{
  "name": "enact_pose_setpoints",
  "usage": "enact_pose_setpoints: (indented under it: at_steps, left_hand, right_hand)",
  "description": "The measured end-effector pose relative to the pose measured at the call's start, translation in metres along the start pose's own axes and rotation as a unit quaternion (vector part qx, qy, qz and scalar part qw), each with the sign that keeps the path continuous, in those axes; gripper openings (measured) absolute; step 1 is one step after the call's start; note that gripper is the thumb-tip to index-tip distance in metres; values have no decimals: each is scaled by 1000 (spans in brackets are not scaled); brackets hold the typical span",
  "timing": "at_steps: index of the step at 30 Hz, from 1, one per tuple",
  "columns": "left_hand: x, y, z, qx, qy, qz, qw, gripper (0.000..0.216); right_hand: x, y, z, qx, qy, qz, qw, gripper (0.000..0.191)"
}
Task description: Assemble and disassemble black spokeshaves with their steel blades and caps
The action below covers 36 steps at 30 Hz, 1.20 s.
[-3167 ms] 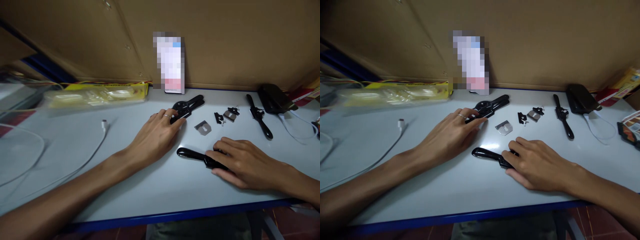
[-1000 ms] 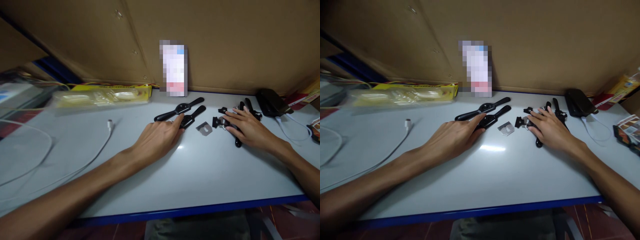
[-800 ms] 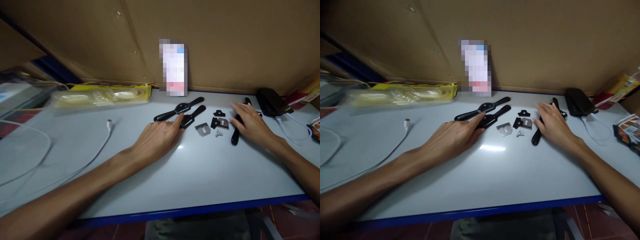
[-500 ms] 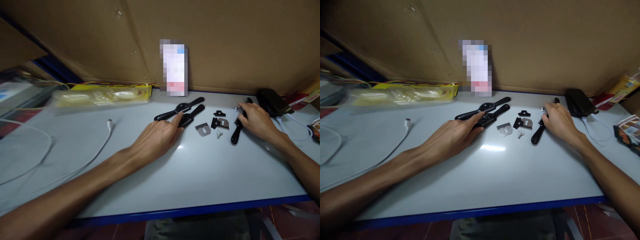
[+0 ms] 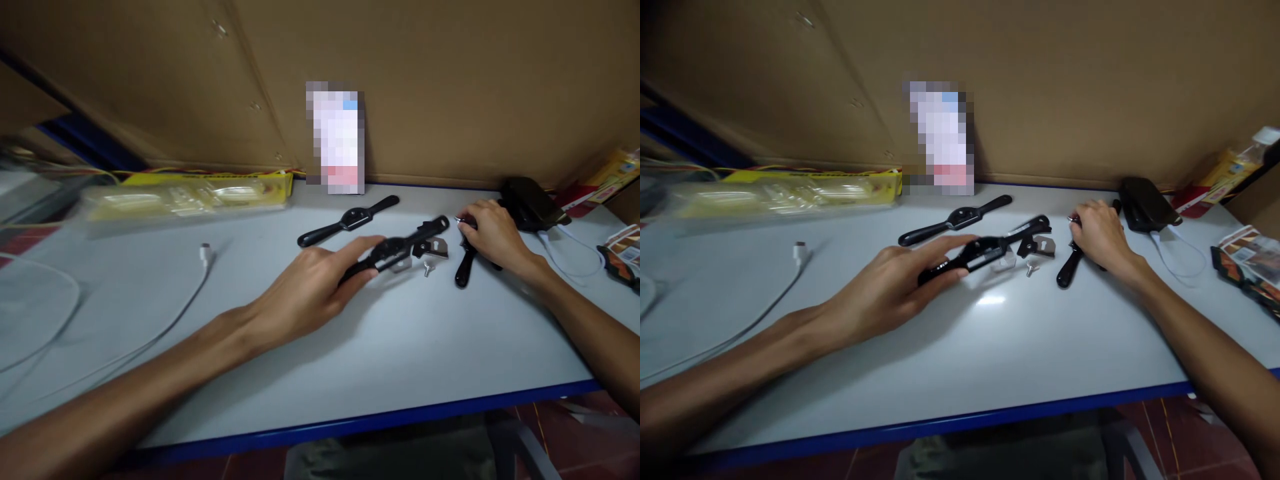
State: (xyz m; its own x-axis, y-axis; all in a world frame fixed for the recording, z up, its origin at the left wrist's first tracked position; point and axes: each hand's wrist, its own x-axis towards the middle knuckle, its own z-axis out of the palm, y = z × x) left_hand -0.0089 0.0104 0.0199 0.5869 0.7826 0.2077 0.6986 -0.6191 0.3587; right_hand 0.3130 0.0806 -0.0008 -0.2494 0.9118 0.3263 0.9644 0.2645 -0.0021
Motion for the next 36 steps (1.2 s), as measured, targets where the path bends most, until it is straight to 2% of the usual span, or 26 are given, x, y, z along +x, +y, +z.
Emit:
enact_pose_setpoints:
  at_steps: [4, 7, 10, 14, 19, 23, 26, 31, 36]
  left_hand:
    - [-9, 11, 8, -17, -84, 161, 983, 40]
    - [-13, 21, 13, 19, -127, 208, 970, 37]
    - [-14, 26, 14, 52, -132, 210, 967, 37]
    - [-12, 22, 16, 117, -109, 192, 968, 38]
    - [-7, 11, 16, 162, -99, 150, 970, 36]
    - [-3, 2, 10, 172, -102, 128, 971, 36]
    - [0, -3, 7, 161, -111, 123, 973, 37]
    - [0, -9, 6, 157, -128, 156, 967, 43]
    - [-3, -13, 6, 163, -124, 168, 964, 46]
  right_hand:
    - [0, 1, 1, 25, 4, 4, 1000, 23]
    - [-1, -1, -1, 63, 4, -14, 998, 22]
    - [-3, -10, -6, 96, -13, -30, 995, 18]
    - [-9, -32, -13, 100, -25, -60, 993, 13]
    - [-18, -50, -20, 139, -11, -97, 985, 21]
    - [-22, -44, -21, 154, -2, -97, 983, 24]
    - [-23, -34, -20, 109, -21, -83, 990, 24]
    - [-24, -25, -24, 44, -34, -40, 998, 24]
    - [-24, -22, -33, 11, -85, -46, 995, 31]
